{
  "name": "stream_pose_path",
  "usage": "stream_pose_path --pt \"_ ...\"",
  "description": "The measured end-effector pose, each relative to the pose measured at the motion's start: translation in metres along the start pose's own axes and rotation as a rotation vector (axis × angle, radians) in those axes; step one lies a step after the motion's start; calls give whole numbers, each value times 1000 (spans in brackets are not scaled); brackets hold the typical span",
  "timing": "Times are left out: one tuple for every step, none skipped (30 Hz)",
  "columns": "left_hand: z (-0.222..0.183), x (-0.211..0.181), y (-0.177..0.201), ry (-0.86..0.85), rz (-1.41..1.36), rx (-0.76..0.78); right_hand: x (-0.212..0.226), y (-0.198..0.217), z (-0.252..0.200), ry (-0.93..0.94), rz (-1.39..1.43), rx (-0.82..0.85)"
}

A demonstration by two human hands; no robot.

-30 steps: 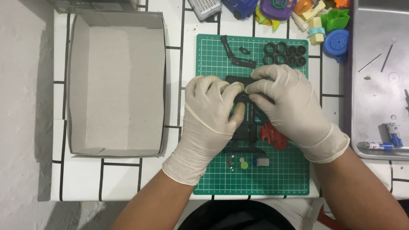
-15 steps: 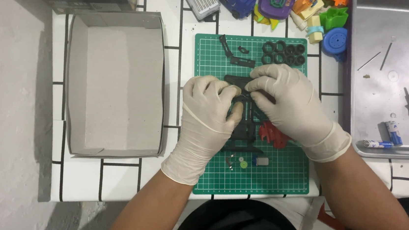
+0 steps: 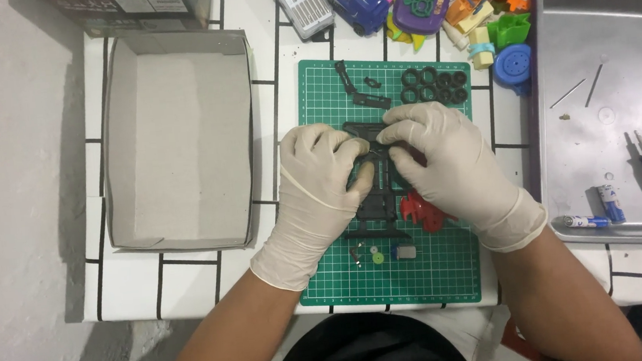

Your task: Unboxing a toy car kit and assembling the plastic chassis and components on a cutting mat.

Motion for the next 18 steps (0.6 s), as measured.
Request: stream_pose_path --pt "0 0 0 -2 -3 3 2 0 0 12 -5 2" --pt "-1 1 -1 -3 -2 2 2 -1 0 12 -6 1" --pt "-1 1 -2 -3 3 0 1 -3 0 2 -1 9" --pt "-2 1 -3 -1 9 -3 0 -5 1 -6 4 19" --pt "-2 1 -3 -1 10 -4 0 -7 1 -5 3 18" --pt "-2 0 -2 -2 8 -8 0 -8 0 -2 -12 3" --pt "-2 0 -1 -3 6 -12 1 -10 0 1 -26 -12" --pt "-2 1 -2 -3 6 -13 0 -11 0 2 -27 -12" --pt "-2 2 -3 -3 7 -5 -1 -12 1 -7 -38 -13" --pt "-2 2 -4 -4 7 4 -2 -14 1 -18 -48 -14" --pt "-2 2 -4 -3 7 4 -3 -15 2 -17 -48 -14" --pt "-2 2 -4 -1 0 11 -4 -17 2 -20 -66 -15" --pt "-2 2 -4 1 -7 18 -5 -18 3 -22 -85 -17" --pt "-2 2 -4 2 -7 18 -5 -19 3 -22 -85 -16" --pt "-2 2 -4 4 -7 18 -5 -19 3 -31 -83 -17" --pt "-2 2 -4 6 -7 18 -6 -19 4 -40 -82 -18" --pt "-2 2 -4 6 -7 17 -6 -20 4 -40 -82 -18" --pt "-2 2 -4 9 -8 19 -7 -21 4 -41 -88 -24"
Point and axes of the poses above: each hand's wrist, its own z-axis towards the middle knuckle, its own y-axis out of the back of the hand, x = y × z, the point moved 8 cm from there along z, towards the middle knuckle, and after that the axes turned 14 degrees about x, right-handed, at the moved point
